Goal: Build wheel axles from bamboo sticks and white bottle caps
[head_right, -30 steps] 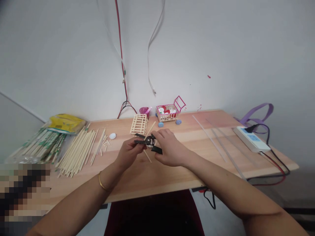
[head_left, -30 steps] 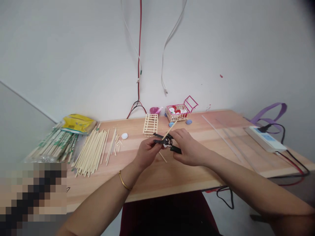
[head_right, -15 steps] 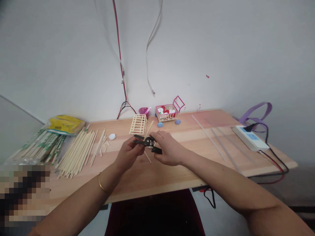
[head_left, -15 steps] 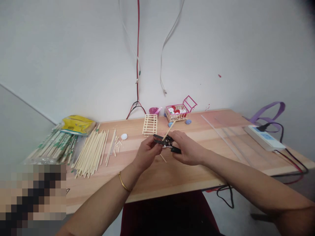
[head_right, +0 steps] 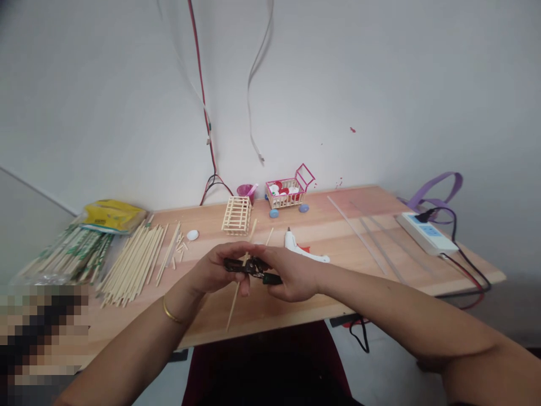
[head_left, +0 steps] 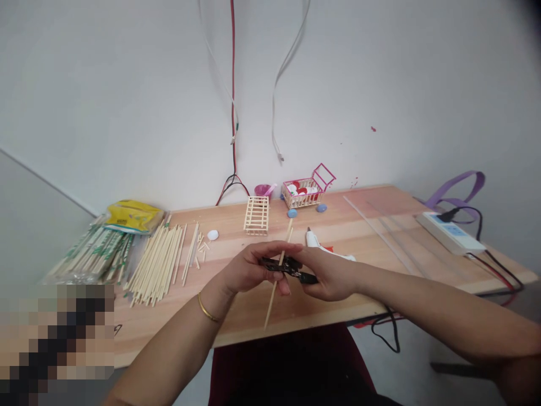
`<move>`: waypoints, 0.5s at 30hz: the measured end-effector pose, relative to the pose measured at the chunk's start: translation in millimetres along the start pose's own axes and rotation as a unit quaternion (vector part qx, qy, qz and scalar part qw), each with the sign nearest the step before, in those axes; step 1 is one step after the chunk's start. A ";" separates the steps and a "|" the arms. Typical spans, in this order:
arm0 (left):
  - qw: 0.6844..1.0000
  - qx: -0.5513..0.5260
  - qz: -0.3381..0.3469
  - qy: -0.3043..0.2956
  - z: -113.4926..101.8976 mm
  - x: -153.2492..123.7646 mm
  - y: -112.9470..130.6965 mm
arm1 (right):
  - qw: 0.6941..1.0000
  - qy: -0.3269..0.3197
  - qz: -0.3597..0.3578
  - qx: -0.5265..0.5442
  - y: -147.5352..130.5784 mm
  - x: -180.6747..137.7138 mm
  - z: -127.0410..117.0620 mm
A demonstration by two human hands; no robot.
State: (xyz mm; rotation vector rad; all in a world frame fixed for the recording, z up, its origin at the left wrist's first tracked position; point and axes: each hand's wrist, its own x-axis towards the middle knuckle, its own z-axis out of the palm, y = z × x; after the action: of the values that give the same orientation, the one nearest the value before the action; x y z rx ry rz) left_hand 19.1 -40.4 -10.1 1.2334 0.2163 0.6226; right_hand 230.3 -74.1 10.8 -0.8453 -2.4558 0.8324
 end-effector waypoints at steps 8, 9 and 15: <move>0.999 -0.021 -0.032 0.010 3.2 2.3 -3.9 | 0.999 0.018 0.037 -0.014 0.6 -10.4 6.9; 0.999 -0.024 -0.033 0.006 3.3 2.4 -4.4 | 0.999 0.017 0.042 -0.016 0.5 -11.6 7.4; 0.998 -0.043 -0.041 0.001 1.9 2.8 -9.5 | 0.997 0.010 0.076 -0.031 0.9 -17.0 11.0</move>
State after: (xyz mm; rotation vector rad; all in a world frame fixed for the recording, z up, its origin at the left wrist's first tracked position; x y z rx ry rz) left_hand 25.4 -42.2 -17.8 1.1359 0.2375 0.5568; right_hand 237.1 -89.0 -1.0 -1.0697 -2.4352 0.7983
